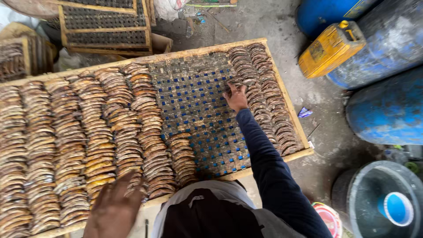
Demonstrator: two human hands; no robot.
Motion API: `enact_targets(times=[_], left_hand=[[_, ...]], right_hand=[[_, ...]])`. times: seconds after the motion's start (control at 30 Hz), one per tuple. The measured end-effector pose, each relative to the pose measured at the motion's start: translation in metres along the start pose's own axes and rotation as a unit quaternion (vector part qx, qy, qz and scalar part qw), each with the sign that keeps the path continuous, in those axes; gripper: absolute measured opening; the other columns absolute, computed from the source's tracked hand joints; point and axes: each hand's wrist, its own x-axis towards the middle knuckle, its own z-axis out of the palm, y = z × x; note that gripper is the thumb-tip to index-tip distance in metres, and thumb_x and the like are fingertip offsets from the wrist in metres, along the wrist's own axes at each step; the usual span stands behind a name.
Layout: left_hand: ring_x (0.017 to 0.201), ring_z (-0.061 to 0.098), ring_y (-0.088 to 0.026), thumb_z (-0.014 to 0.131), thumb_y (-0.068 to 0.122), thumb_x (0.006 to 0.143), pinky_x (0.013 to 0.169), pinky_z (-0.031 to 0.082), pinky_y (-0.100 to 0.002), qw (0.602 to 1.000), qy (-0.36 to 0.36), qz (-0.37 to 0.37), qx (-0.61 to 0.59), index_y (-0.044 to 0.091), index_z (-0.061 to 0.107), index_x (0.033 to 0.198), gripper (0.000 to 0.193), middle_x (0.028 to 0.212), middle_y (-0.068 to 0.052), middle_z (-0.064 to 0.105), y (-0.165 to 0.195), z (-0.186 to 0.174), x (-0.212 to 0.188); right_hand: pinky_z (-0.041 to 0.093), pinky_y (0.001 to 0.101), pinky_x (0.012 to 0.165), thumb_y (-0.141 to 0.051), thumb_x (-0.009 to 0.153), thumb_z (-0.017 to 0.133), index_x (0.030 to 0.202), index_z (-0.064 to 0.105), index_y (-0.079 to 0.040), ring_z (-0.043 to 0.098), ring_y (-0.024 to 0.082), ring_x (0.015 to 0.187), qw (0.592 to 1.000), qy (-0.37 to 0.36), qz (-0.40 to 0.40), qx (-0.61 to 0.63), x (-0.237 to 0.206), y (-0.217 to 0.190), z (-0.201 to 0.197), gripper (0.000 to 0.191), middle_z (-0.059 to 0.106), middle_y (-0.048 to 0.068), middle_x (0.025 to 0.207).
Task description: The person arranges dried banana slices into neat rows on a woven bamboo drying tray, gathering scattered pieces by hand and stacking curved slices together. They then carry a handful of dried slices to a plastic bag on a motorcycle seat, place them inside, and return to spread and arrange slices on another tray.
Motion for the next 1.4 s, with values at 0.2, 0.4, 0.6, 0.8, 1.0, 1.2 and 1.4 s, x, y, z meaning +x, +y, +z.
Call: enact_targets(times=[0.2,0.4,0.6,0.8,1.0,1.2,1.4], left_hand=[[0.123,0.061,-0.034,0.073,0.013,0.095,0.101,0.053,-0.048,0.962,0.087,-0.225,0.13,0.009,0.07,0.128,0.033,0.147,-0.021,0.057,-0.086,0.042,-0.089],[0.126,0.061,-0.038,0.073,0.011,0.098,0.101,0.056,-0.045,0.932,0.179,-0.27,0.163,0.004,0.07,0.124,0.027,0.144,-0.022,0.054,-0.074,0.106,-0.16],[0.133,0.057,-0.038,0.071,0.006,0.1,0.109,0.053,-0.046,0.94,0.248,-0.223,0.065,0.001,0.066,0.126,0.027,0.142,-0.02,0.055,-0.085,0.113,-0.111],[0.129,0.055,-0.035,0.07,0.005,0.097,0.105,0.052,-0.041,0.96,0.2,-0.194,-0.015,0.005,0.067,0.125,0.028,0.14,-0.02,0.053,-0.075,0.119,-0.051],[0.126,0.057,-0.034,0.068,0.004,0.096,0.105,0.049,-0.042,0.966,0.182,-0.172,-0.067,0.007,0.068,0.122,0.026,0.137,-0.019,0.054,-0.059,0.124,-0.048],[0.126,0.058,-0.034,0.067,0.003,0.098,0.104,0.051,-0.042,0.966,0.181,-0.174,-0.057,0.008,0.07,0.119,0.022,0.134,-0.017,0.059,-0.067,0.119,-0.049],[0.123,0.06,-0.032,0.067,0.004,0.097,0.103,0.051,-0.043,0.969,0.172,-0.165,-0.063,0.008,0.071,0.116,0.02,0.128,-0.015,0.064,-0.066,0.12,-0.053]], right_hand=[[0.049,0.0593,0.105,-0.069,0.09,0.063,0.159,0.035,-0.032,0.041,0.056,0.138,0.984,-0.097,0.122,-0.085,0.011,-0.009,0.002,0.083,0.018,0.025,0.165],[0.049,0.0613,0.102,-0.075,0.083,0.066,0.16,0.031,-0.028,0.036,0.056,0.141,0.979,-0.101,0.141,-0.105,0.022,-0.009,0.016,0.096,0.012,0.024,0.166],[0.05,0.0577,0.105,-0.064,0.086,0.078,0.156,0.043,-0.023,0.049,0.056,0.134,0.991,-0.079,0.093,-0.053,0.025,-0.004,0.012,0.089,0.026,0.031,0.163],[0.052,0.0547,0.096,-0.035,0.089,0.077,0.142,0.045,-0.004,0.059,0.056,0.115,0.995,-0.054,0.078,-0.009,0.023,-0.01,0.005,0.069,0.036,0.038,0.147],[0.052,0.0528,0.103,-0.028,0.102,0.064,0.127,0.059,-0.007,0.063,0.046,0.119,0.994,0.0,-0.035,-0.107,0.005,-0.011,0.008,0.033,0.059,0.028,0.131],[0.053,0.0493,0.088,-0.045,0.092,0.072,0.119,0.054,0.001,0.065,0.043,0.101,0.993,-0.068,0.024,-0.096,0.012,-0.018,0.001,0.056,0.061,0.03,0.115],[0.055,0.0453,0.088,-0.027,0.085,0.078,0.104,0.066,-0.007,0.069,0.035,0.097,0.994,-0.03,0.025,-0.1,0.012,-0.02,-0.007,0.031,0.071,0.019,0.101]])
